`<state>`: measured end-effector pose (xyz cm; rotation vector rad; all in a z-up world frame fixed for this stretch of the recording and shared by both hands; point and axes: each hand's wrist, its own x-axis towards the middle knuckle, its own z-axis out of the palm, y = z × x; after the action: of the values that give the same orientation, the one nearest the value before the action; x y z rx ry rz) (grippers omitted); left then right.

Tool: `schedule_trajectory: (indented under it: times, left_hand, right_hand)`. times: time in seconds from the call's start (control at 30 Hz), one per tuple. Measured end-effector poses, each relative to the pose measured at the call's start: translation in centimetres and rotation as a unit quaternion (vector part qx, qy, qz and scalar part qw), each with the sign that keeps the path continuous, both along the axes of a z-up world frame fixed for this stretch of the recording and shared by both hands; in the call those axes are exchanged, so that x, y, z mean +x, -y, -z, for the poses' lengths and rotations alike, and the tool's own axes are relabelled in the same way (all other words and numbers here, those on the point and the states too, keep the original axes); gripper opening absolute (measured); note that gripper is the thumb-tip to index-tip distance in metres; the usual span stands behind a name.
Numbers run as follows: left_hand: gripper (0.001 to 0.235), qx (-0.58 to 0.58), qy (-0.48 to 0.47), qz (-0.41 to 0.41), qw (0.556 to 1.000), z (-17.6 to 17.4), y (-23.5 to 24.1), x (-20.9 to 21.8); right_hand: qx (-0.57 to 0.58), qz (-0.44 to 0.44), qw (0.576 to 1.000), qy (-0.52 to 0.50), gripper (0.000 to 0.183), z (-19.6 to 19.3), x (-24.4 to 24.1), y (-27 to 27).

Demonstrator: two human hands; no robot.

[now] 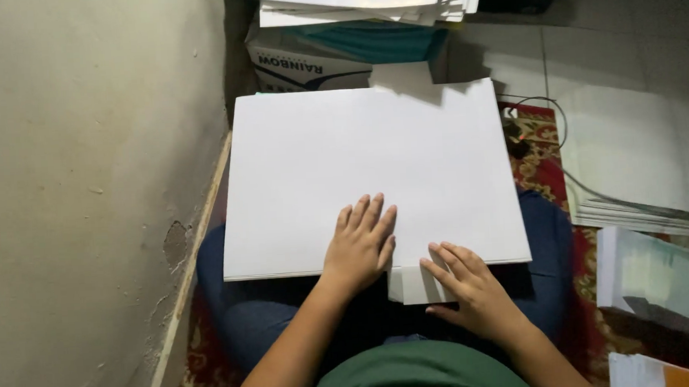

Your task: Folding large white paper sheets individually and stacking them neatly on the floor.

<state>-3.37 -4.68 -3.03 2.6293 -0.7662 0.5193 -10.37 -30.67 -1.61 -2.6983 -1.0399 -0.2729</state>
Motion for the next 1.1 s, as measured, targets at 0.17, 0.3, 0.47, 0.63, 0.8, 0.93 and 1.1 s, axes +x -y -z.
schedule_trajectory:
  times: [0.17, 0.3, 0.47, 0.63, 0.8, 0.93, 1.1]
  left_hand:
    - [0.051, 0.011, -0.013, 0.001, 1.000, -0.8, -0.2, -0.2]
    - [0.049, -0.009, -0.052, 0.003, 0.999, -1.2, -0.3, 0.1]
    - [0.049, -0.018, -0.084, 0.006, 0.996, -1.5, -0.3, 0.3]
    - [0.043, -0.037, -0.112, 0.007, 0.993, -1.9, -0.4, 0.2]
    - [0.032, -0.072, -0.065, 0.000, 0.995, 0.1, -0.5, 1.0]
    - [0.025, -0.172, -0.064, 0.044, 0.982, -1.9, -0.3, 1.1]
    - [0.031, -0.175, -0.131, 0.042, 0.975, -2.1, 0.0, 1.3]
  right_hand:
    - [0.003, -0.025, 1.000, -0.018, 0.095, 0.3, 0.1, 0.7]
    - [0.100, -0.043, 0.992, -0.065, 0.081, 0.3, 0.5, 1.7]
    - [0.210, -0.036, 0.964, -0.157, 0.047, -2.1, 1.1, 1.6]
    - [0.279, 0.097, 0.916, -0.270, 0.017, -4.5, 2.9, 0.0]
    - [0.293, 0.164, 0.915, -0.224, 0.021, -6.2, 5.4, -2.0]
    - [0.321, 0.197, 0.896, -0.234, 0.025, -5.8, 7.0, -2.2]
    - [0.294, 0.250, 0.891, -0.238, 0.028, -2.1, 8.2, -1.8]
